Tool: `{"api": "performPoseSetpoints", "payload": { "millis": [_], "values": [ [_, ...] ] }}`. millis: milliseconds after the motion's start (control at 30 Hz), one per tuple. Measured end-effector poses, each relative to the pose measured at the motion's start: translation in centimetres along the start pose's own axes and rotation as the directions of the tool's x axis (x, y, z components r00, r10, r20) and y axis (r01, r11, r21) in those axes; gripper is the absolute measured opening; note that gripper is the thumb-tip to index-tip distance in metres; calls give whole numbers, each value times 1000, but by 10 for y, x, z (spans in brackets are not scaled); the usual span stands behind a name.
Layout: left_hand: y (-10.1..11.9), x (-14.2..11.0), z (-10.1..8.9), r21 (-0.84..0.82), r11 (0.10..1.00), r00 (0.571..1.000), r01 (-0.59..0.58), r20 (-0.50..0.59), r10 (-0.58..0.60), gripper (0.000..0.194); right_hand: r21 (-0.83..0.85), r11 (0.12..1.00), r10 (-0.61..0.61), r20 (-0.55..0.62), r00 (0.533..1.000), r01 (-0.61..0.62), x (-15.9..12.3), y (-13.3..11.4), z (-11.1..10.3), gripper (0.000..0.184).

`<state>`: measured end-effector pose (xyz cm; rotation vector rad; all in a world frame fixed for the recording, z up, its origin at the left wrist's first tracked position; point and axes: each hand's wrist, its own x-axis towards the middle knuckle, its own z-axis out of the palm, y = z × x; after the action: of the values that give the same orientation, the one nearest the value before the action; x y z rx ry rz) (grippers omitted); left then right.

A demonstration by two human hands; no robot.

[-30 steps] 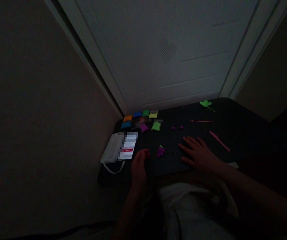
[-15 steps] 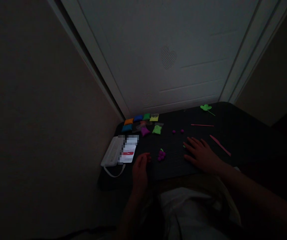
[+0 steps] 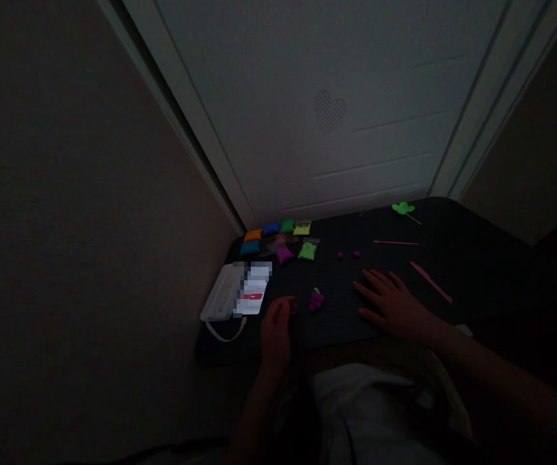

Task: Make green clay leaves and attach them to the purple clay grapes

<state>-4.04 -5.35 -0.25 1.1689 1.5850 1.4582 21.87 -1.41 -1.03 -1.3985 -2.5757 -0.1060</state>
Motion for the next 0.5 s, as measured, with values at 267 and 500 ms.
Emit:
{"api": "performPoseSetpoints", "payload": {
  "millis": [267, 500],
  "values": [
    [0, -1, 1, -6, 1000, 1000, 3, -10, -3, 27, 13, 997, 81, -9, 997, -81, 2, 8, 0, 53],
    [0, -1, -1, 25, 1000, 1000, -16, 7, 16, 28, 53, 998, -39, 14, 999, 38, 1, 7, 0, 53]
  ]
}}
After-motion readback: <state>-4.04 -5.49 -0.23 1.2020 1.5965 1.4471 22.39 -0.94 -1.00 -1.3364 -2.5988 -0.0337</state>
